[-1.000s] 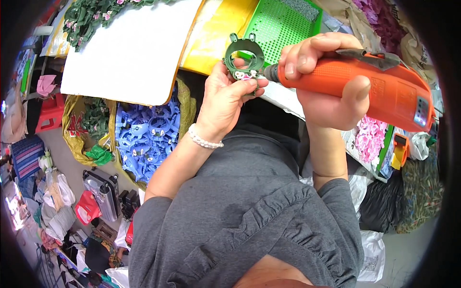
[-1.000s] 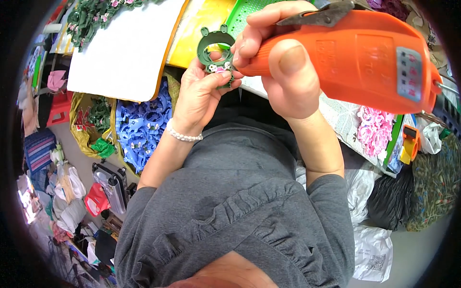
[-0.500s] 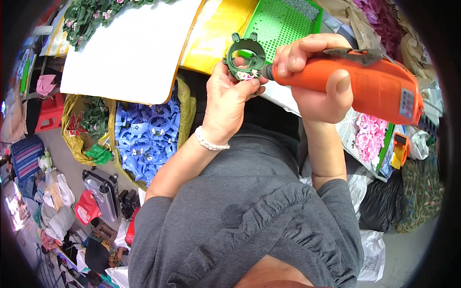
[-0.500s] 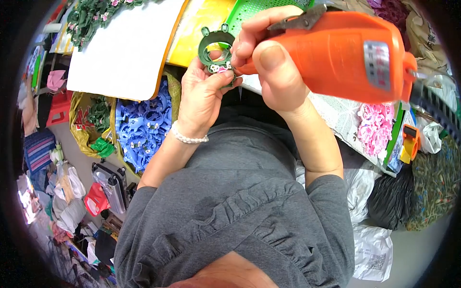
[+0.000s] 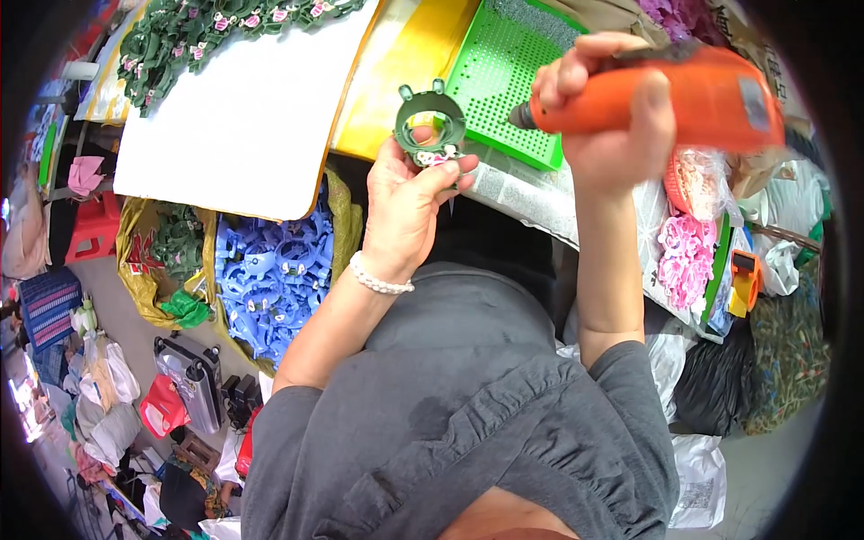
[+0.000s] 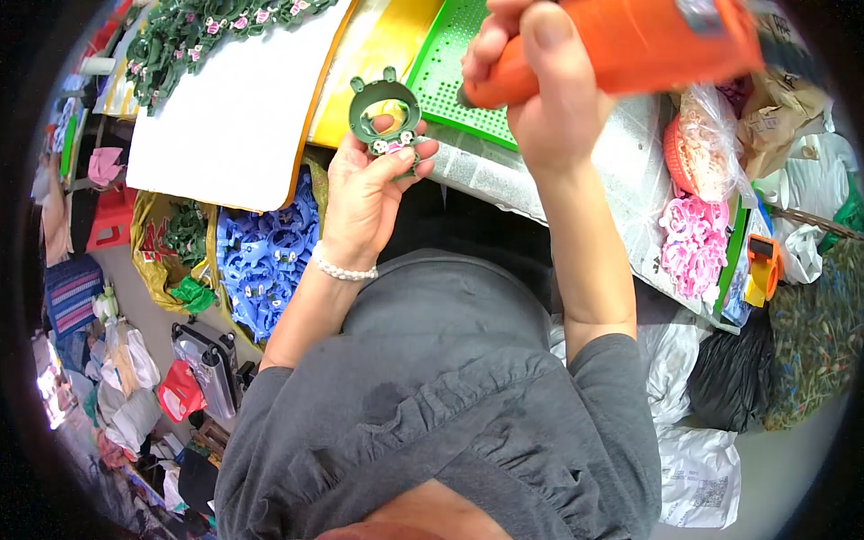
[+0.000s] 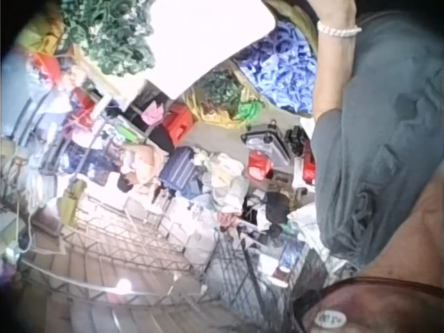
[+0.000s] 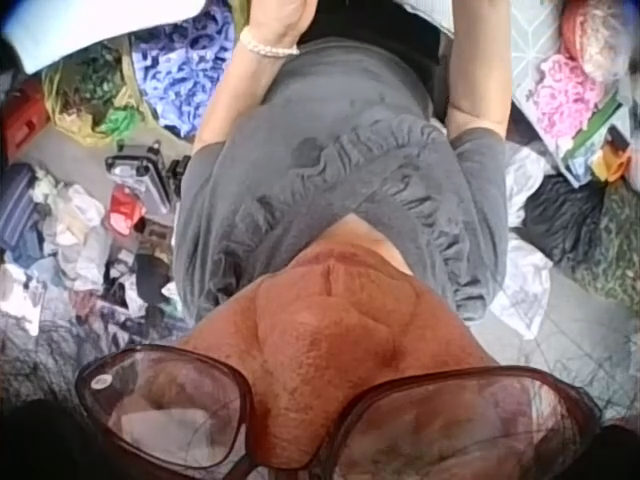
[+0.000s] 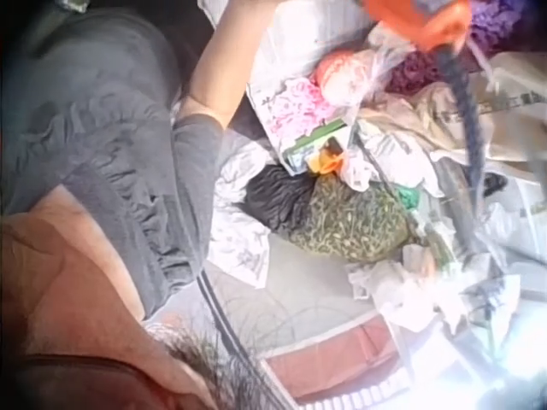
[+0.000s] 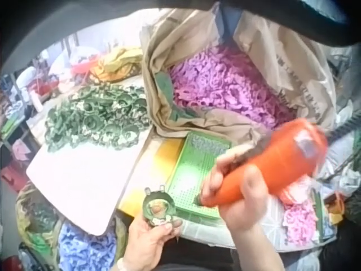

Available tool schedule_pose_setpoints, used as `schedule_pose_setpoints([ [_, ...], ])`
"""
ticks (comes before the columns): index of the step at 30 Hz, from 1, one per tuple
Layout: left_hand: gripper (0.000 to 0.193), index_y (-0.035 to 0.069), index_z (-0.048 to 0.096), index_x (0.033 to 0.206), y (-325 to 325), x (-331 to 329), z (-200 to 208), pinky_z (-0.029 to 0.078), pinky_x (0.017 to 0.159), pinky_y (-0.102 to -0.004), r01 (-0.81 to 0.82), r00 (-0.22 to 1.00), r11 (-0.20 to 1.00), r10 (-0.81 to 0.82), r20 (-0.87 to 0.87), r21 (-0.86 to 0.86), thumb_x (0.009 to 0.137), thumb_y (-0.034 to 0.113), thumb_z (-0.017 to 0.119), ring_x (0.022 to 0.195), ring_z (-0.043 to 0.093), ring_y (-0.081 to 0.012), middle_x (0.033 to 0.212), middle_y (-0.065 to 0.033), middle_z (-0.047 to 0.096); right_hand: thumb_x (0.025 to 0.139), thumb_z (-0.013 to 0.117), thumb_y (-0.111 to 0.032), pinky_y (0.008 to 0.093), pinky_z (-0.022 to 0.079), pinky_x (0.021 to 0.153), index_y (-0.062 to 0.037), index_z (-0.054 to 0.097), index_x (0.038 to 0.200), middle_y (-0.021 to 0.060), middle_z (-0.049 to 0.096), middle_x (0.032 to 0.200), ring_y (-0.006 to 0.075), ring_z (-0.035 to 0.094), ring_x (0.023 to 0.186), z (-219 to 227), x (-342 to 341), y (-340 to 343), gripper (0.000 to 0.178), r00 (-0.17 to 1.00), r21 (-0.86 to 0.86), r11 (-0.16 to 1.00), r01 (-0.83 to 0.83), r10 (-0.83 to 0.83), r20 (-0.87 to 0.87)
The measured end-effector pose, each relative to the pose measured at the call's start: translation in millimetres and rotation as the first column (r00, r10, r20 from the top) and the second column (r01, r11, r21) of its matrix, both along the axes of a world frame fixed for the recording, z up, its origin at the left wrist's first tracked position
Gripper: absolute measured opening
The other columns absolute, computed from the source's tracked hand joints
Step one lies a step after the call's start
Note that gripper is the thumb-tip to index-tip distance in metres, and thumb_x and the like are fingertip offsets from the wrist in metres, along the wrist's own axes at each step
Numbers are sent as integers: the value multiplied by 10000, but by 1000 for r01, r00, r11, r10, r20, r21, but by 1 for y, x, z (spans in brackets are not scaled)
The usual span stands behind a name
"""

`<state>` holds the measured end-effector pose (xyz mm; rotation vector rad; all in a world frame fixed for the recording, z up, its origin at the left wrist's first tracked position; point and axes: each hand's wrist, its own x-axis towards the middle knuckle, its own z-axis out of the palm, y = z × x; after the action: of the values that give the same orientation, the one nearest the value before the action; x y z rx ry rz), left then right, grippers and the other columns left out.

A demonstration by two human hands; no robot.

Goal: Assembling plastic toy components using an electric screwdriver.

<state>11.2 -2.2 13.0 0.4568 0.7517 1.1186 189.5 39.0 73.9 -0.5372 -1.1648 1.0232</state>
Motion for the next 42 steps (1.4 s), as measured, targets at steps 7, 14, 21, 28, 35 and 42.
schedule_pose_setpoints([
  [7, 386, 77, 476, 1137, 1, -7, -3, 541, 750, -330, 64, 998, 997, -64, 2, -33, 791, -53, 586, 916, 630, -239, 1105, -163, 572, 846, 555, -277, 346, 472, 546, 48, 530, 889, 100, 536, 651, 215, 537, 542, -25, -5, 39, 328, 954, -87, 950, 300, -297, 49],
  [14, 383, 60, 429, 1116, 1, -7, -2, 556, 644, -287, 99, 994, 994, -101, -48, -44, 792, -28, 611, 829, 657, -222, 984, -98, 585, 834, 563, -259, 340, 476, 535, 44, 531, 861, 87, 532, 635, 198, 535, 531, -35, -8, 49, 305, 939, -98, 935, 342, -336, 71],
  [21, 398, 44, 426, 1133, -1, -7, -2, 549, 613, -270, 134, 988, 990, -137, -74, -50, 790, -15, 618, 794, 661, -202, 976, -89, 586, 834, 557, -249, 335, 479, 523, 43, 531, 850, 85, 534, 626, 195, 539, 522, -37, -10, 51, 294, 932, -105, 926, 362, -357, 66],
  [28, 407, 36, 421, 1139, -1, -5, -4, 550, 603, -265, 135, 988, 990, -137, -71, -39, 789, -9, 624, 784, 659, -198, 987, -91, 578, 833, 562, -238, 341, 483, 525, 46, 530, 857, 83, 536, 618, 196, 540, 515, -37, -10, 50, 286, 928, -111, 922, 371, -363, 86],
  [35, 399, 29, 416, 1136, -2, -5, -4, 554, 611, -274, 141, 989, 989, -142, -46, -34, 796, 0, 621, 796, 657, -203, 981, -96, 577, 847, 544, -283, 367, 471, 573, 45, 525, 898, 107, 527, 673, 221, 524, 572, -24, 0, 39, 332, 953, -117, 947, 299, -301, -4],
  [42, 379, 22, 413, 1133, -5, 1, -6, 553, 622, -275, 152, 985, 988, -153, -79, -13, 810, 1, 609, 803, 659, -205, 958, -99, 584, 798, 474, -575, 392, 392, 747, -34, 546, 1012, 63, 539, 769, 203, 513, 687, 6, -1, 0, 587, 995, 21, 1000, -23, 25, -92],
])
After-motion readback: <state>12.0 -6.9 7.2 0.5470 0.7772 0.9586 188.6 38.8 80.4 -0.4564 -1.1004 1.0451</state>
